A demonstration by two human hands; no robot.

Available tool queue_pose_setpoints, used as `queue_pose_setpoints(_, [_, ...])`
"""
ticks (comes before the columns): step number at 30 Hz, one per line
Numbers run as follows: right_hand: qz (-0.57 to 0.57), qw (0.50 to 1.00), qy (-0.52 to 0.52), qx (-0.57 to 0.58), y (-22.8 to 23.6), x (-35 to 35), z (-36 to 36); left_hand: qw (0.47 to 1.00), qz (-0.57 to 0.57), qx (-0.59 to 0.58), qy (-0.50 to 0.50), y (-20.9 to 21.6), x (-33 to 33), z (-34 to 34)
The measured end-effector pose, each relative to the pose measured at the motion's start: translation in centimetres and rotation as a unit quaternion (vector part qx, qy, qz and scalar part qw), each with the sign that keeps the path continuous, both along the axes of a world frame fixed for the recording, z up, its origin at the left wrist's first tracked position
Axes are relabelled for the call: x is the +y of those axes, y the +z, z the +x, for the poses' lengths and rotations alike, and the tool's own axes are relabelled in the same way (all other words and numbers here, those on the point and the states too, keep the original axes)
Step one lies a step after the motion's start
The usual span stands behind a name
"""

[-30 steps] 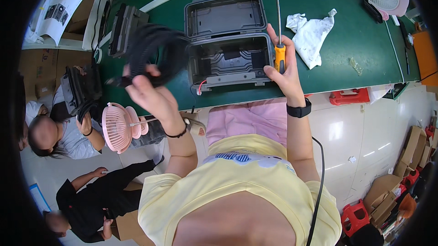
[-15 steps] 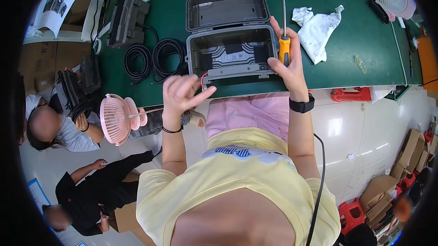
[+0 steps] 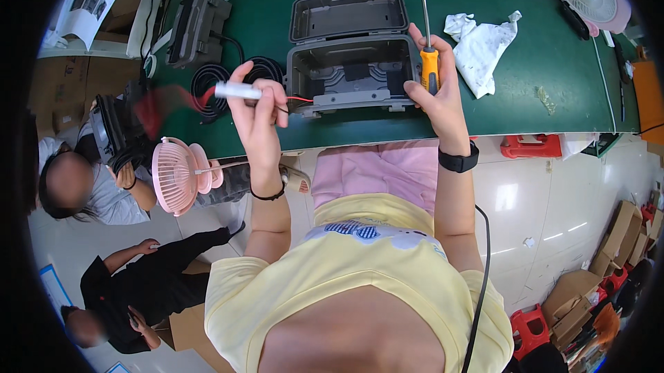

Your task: Assembling or inspecting an electronic enclosure using a screwdriver.

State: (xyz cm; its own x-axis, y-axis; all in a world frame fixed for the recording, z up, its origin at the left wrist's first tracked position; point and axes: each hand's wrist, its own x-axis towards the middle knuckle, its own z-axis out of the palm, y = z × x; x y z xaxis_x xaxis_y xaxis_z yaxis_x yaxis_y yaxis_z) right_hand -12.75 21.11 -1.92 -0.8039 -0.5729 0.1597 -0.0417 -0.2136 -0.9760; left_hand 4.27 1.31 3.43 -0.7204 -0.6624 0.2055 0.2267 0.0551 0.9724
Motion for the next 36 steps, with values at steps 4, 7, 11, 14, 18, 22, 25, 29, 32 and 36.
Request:
queue_pose_setpoints(4, [0.0,1.0,0.007,-0.027,0.3,0.3,0.4,1.0,-0.024,-0.001,-0.018,0.9,-0.3,-1.2])
queue_pose_setpoints(7, [-0.01,1.0,0.005,-0.026,-0.1,0.5,0.5,0.907,-0.412,-0.082,0.041,1.2,-1.0,-2.6])
queue_pose_setpoints(11, [-0.027,0.999,0.01,-0.037,0.1,0.4,0.9,0.771,-0.535,-0.335,0.085,2.2,1.0,-2.8])
queue_pose_setpoints(14, [-0.018,0.999,0.007,-0.033,-0.2,0.6,0.8,0.773,-0.568,-0.273,0.078,2.4,0.7,-2.9])
queue_pose_setpoints(18, [-0.017,1.0,0.005,-0.024,-0.6,0.5,0.8,0.789,-0.562,-0.24,-0.068,2.9,0.0,-3.0])
queue_pose_setpoints(22, [-0.017,1.0,0.006,-0.019,-0.9,0.5,0.6,0.73,-0.63,-0.248,-0.09,2.3,-1.4,-2.2])
queue_pose_setpoints(25, [-0.017,1.0,0.003,-0.014,-1.1,0.7,0.4,0.84,-0.529,-0.115,-0.037,2.0,-2.2,-1.0])
queue_pose_setpoints(29, [-0.033,0.999,0.005,-0.035,-1.1,0.5,0.5,0.843,-0.513,-0.013,0.161,-2.5,-2.8,2.8])
queue_pose_setpoints(32, [-0.031,0.999,0.003,-0.027,-1.3,0.6,0.2,0.796,-0.584,-0.007,0.16,-5.7,-2.5,5.2])
queue_pose_setpoints(36, [-0.024,0.999,-0.001,-0.034,-1.2,0.4,0.4,0.773,-0.623,-0.027,0.116,-6.7,0.0,5.1])
